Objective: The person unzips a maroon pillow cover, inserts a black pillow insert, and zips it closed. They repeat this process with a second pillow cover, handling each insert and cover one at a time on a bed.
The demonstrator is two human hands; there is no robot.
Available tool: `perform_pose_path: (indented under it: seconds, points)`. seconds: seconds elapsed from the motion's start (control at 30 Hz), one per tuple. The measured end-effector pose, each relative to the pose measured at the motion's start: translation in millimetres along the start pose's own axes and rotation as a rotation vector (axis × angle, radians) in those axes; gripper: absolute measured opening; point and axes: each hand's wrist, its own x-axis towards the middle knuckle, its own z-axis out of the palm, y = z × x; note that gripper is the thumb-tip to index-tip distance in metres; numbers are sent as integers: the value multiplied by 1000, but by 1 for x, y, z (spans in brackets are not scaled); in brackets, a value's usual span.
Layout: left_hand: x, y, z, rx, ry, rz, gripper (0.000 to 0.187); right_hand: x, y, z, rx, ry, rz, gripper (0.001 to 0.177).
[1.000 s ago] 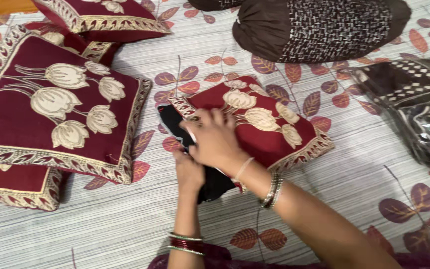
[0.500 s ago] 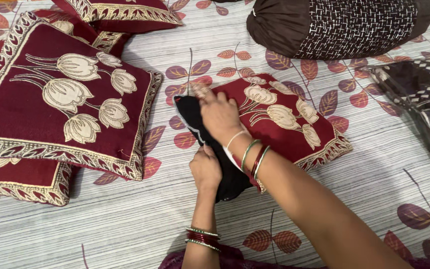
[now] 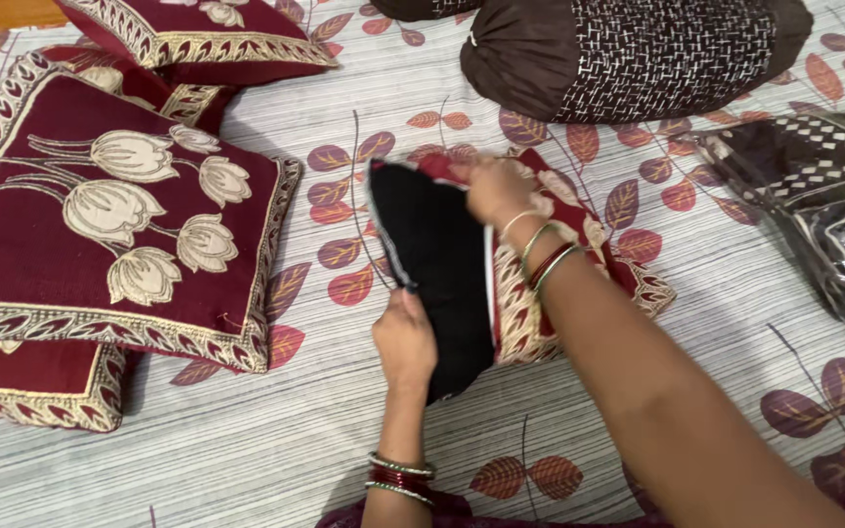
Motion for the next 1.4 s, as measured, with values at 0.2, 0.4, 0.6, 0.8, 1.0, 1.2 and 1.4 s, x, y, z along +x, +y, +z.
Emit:
perform_pose_path:
  seconds: [0.2, 0.4, 0.6, 0.8, 1.0, 1.2, 1.4]
  points:
    - [21, -15, -12, -19, 30, -135, 27, -59, -43, 0, -84, 33, -98, 44]
    - [35, -3, -45, -278, 316, 194, 95, -140, -62, -2, -27, 305, -324, 50]
    - [29, 27, -58, -319, 209, -186, 68, -143, -58, -17, 297, 124, -327, 75]
    - [16, 44, -46, -323, 185, -60, 39, -95, -74, -45, 678, 215, -355, 37]
    - [8, 44, -42, -333, 249, 258, 35, -88, -109, -68, 119, 26, -386, 51]
    - [4, 58, -42, -349, 229, 279, 37, -64, -105, -77, -14, -29, -332, 36]
    - [-3, 75, -49, -370, 227, 335, 37, -41, -87, -80, -39, 26, -254, 43]
